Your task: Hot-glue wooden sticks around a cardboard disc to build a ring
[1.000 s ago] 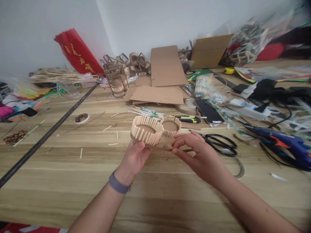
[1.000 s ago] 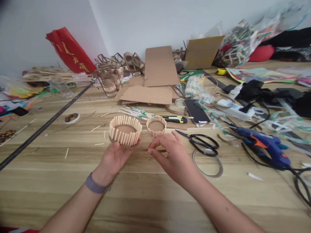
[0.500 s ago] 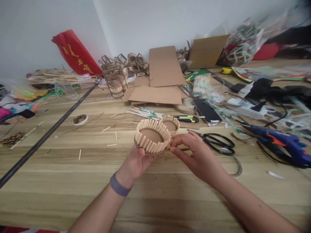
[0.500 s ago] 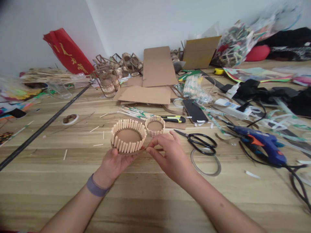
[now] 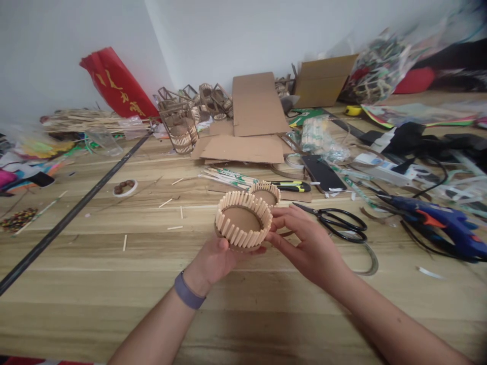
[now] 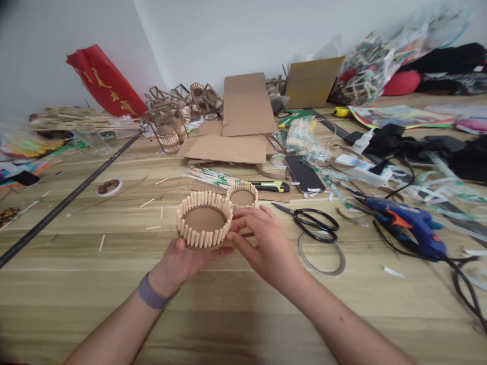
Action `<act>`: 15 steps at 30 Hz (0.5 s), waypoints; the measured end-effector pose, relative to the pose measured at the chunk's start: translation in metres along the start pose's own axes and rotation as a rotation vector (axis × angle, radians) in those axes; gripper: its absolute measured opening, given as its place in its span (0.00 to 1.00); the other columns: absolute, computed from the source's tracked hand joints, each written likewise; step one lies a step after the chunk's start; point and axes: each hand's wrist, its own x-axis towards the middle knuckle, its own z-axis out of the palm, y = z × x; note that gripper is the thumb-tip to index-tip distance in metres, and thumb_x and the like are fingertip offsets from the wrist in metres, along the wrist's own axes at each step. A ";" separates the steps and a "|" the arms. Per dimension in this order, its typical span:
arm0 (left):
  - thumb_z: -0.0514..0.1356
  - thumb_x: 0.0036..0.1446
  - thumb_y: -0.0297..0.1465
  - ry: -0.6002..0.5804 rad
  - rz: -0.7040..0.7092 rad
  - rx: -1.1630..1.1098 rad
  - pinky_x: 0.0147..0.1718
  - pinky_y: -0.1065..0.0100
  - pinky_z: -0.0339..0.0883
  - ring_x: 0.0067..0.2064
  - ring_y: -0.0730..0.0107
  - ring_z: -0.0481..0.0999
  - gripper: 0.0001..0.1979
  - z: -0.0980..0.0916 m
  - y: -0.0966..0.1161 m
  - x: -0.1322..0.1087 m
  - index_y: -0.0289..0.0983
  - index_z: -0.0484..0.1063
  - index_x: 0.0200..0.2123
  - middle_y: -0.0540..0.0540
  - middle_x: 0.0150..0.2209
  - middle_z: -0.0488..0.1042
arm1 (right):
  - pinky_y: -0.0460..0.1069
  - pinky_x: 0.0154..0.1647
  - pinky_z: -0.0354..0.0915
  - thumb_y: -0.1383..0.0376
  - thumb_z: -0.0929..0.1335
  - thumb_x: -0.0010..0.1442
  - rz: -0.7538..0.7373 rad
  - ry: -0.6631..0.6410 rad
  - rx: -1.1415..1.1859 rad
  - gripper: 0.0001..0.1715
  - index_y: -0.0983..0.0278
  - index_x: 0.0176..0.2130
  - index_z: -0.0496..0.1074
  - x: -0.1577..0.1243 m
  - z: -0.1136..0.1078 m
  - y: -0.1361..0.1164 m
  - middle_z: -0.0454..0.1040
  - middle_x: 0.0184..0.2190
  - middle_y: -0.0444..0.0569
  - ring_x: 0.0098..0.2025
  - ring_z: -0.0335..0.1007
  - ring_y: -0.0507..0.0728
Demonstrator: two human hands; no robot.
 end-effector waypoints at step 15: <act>0.65 0.51 0.49 0.334 0.347 0.065 0.54 0.56 0.64 0.56 0.52 0.69 0.30 0.016 -0.009 0.009 0.40 0.66 0.53 0.42 0.53 0.72 | 0.53 0.43 0.66 0.58 0.66 0.59 0.235 0.014 0.174 0.10 0.60 0.29 0.69 -0.005 0.013 -0.002 0.77 0.34 0.48 0.39 0.73 0.58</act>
